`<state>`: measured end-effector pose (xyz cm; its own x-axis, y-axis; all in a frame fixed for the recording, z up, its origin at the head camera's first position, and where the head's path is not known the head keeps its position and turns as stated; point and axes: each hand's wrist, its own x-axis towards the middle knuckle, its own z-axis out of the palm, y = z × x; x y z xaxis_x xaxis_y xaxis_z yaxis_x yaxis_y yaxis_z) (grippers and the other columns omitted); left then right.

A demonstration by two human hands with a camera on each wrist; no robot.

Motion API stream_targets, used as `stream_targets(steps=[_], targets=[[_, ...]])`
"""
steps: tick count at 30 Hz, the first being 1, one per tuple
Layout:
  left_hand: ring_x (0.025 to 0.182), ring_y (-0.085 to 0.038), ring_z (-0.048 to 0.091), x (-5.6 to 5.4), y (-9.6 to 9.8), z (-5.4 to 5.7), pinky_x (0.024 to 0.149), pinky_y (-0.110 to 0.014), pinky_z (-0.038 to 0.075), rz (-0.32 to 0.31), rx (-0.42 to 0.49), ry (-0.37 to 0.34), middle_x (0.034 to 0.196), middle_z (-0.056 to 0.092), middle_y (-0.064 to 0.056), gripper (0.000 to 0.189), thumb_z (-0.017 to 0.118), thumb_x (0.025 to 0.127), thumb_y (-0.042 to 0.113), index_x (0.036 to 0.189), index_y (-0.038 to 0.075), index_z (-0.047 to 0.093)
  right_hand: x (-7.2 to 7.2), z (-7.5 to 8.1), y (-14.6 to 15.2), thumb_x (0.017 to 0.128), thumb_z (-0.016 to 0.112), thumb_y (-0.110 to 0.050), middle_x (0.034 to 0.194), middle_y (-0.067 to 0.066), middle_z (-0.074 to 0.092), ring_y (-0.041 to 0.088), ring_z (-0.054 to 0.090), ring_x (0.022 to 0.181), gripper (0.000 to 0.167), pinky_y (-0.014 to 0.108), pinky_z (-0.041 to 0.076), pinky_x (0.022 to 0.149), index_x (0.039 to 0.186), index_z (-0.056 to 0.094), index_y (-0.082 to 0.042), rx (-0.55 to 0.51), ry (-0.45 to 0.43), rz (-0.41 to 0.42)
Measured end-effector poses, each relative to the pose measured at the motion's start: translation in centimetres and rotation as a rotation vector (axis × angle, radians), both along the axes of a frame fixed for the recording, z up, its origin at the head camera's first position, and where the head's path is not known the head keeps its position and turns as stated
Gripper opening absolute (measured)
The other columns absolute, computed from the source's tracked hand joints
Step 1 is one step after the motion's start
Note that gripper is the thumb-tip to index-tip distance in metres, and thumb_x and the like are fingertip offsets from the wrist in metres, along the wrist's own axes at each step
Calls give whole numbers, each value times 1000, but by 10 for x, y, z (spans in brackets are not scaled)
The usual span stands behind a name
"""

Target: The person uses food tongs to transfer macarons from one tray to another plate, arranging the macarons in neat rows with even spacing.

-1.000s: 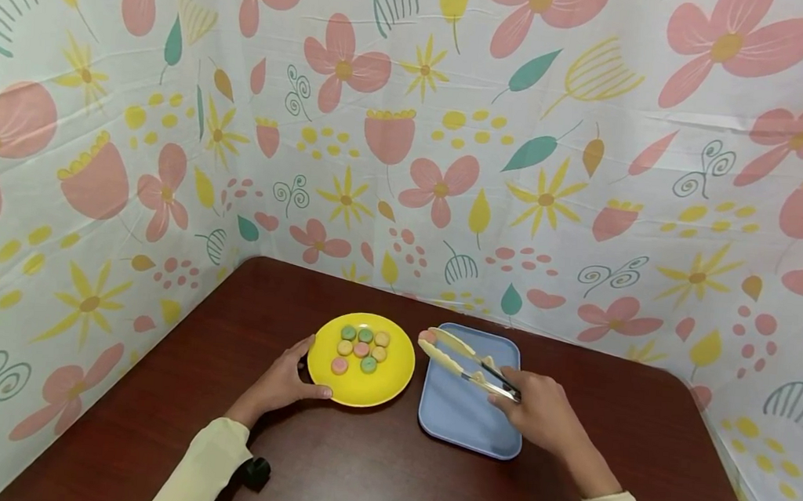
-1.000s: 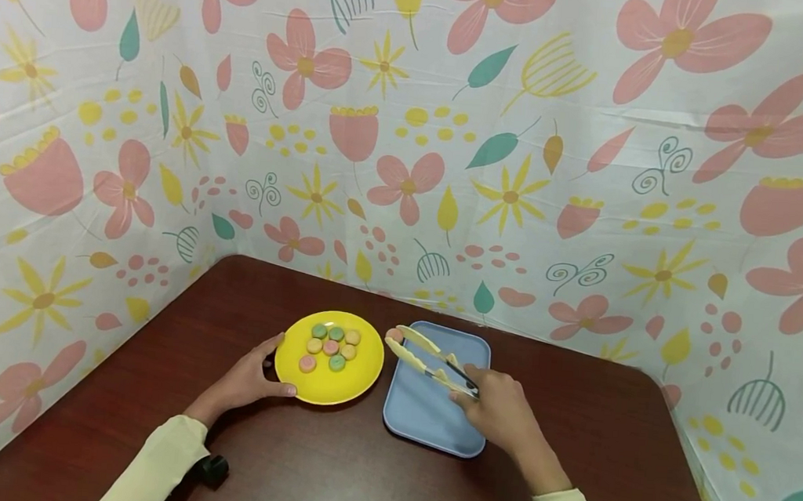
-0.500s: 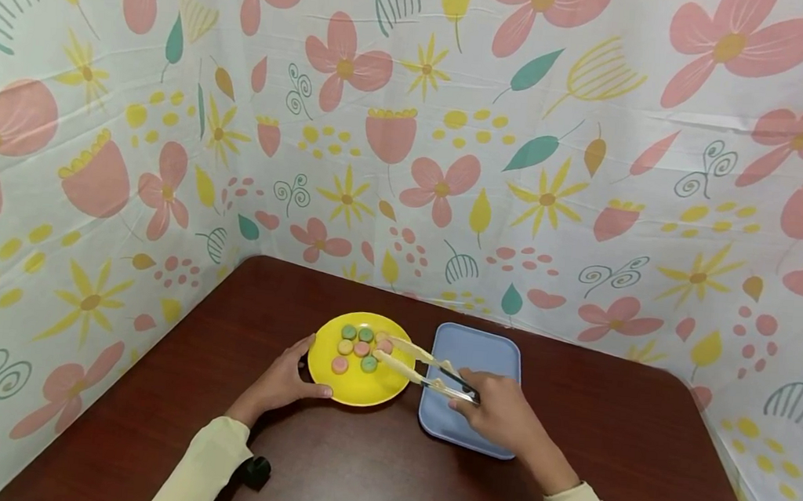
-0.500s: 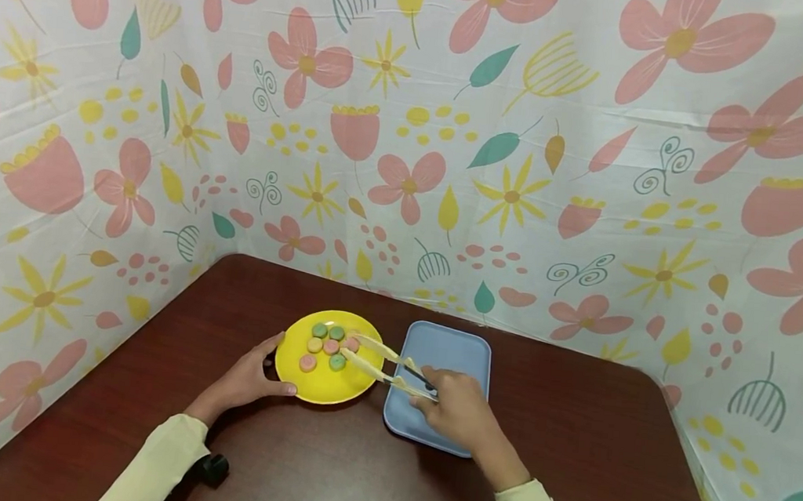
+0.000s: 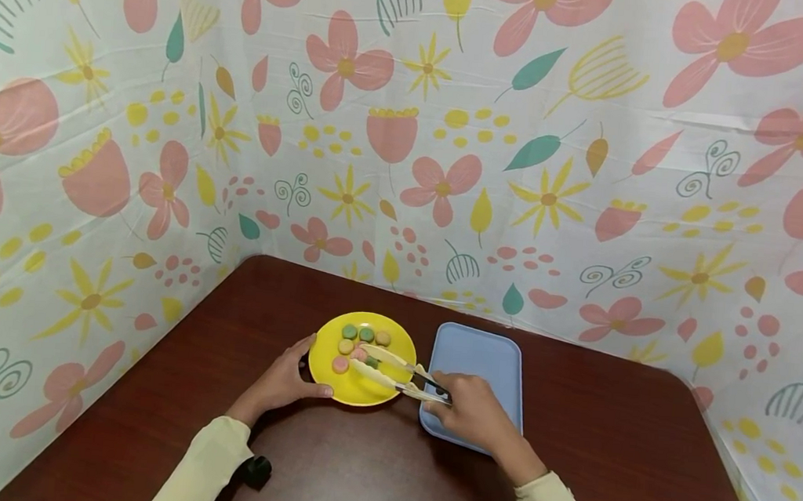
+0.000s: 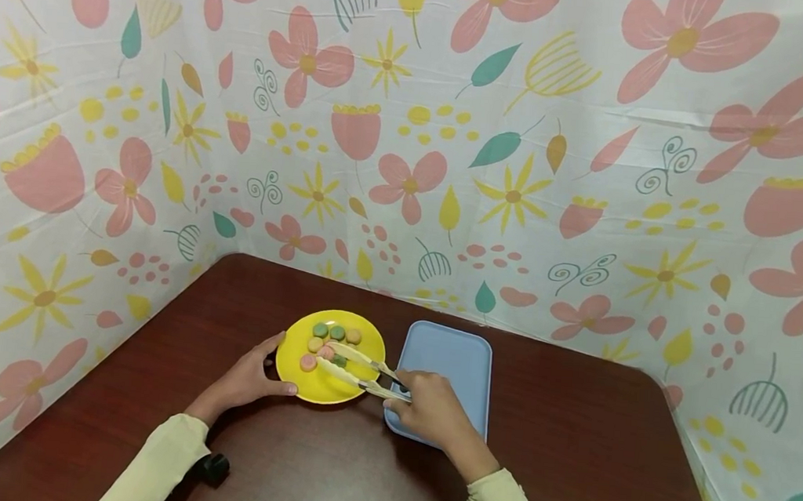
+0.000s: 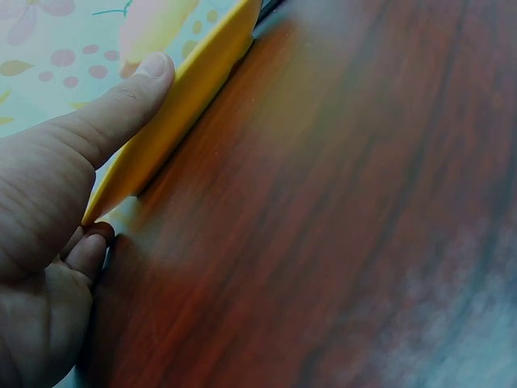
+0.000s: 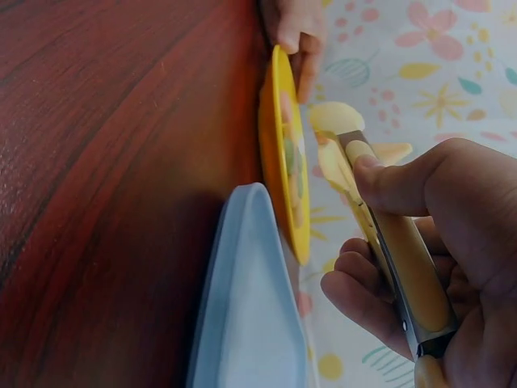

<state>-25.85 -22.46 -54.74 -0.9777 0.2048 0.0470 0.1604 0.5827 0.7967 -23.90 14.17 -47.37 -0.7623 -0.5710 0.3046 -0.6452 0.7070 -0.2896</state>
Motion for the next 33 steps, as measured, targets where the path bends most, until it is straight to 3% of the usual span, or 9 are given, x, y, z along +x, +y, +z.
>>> stream_targets(steps=[6, 11, 20, 27, 33], targets=[[151, -41, 27, 0, 1, 1, 116, -59, 32, -3, 16, 5, 167, 25, -17, 120, 91, 73, 51, 163, 7, 23, -3, -4, -5, 87, 83, -25, 92, 5, 75, 3, 54, 66, 44, 24, 46, 60, 122, 73, -1, -8, -45, -2], [150, -40, 30, 0, 1, 0, 115, -56, 36, -3, 17, 7, 167, 26, -17, 120, 90, 73, 51, 163, 7, 24, -4, -8, -6, 87, 83, -23, 91, 3, 74, 2, 49, 63, 40, 23, 44, 58, 120, 74, -1, -22, -80, 1], [149, -38, 32, 0, 2, -1, 114, -55, 38, 0, 27, 1, 167, 26, -16, 120, 91, 73, 50, 163, 8, 24, -6, -12, -6, 88, 83, -24, 90, 2, 74, 2, 50, 63, 41, 24, 44, 59, 121, 73, -2, -4, -96, -5], [150, -40, 29, 1, 2, 0, 115, -57, 36, 3, 32, -8, 167, 25, -16, 121, 91, 73, 51, 163, 8, 23, -4, -8, -1, 87, 83, -27, 103, 10, 77, 13, 68, 79, 45, 33, 54, 67, 123, 73, 0, 31, -74, -23], [151, -40, 27, 1, 1, 0, 116, -59, 33, 7, 17, -3, 167, 26, -16, 121, 91, 73, 52, 163, 7, 24, -3, -5, 1, 87, 83, -26, 98, 8, 76, 15, 69, 78, 41, 34, 56, 67, 119, 74, -1, 49, -60, -17]])
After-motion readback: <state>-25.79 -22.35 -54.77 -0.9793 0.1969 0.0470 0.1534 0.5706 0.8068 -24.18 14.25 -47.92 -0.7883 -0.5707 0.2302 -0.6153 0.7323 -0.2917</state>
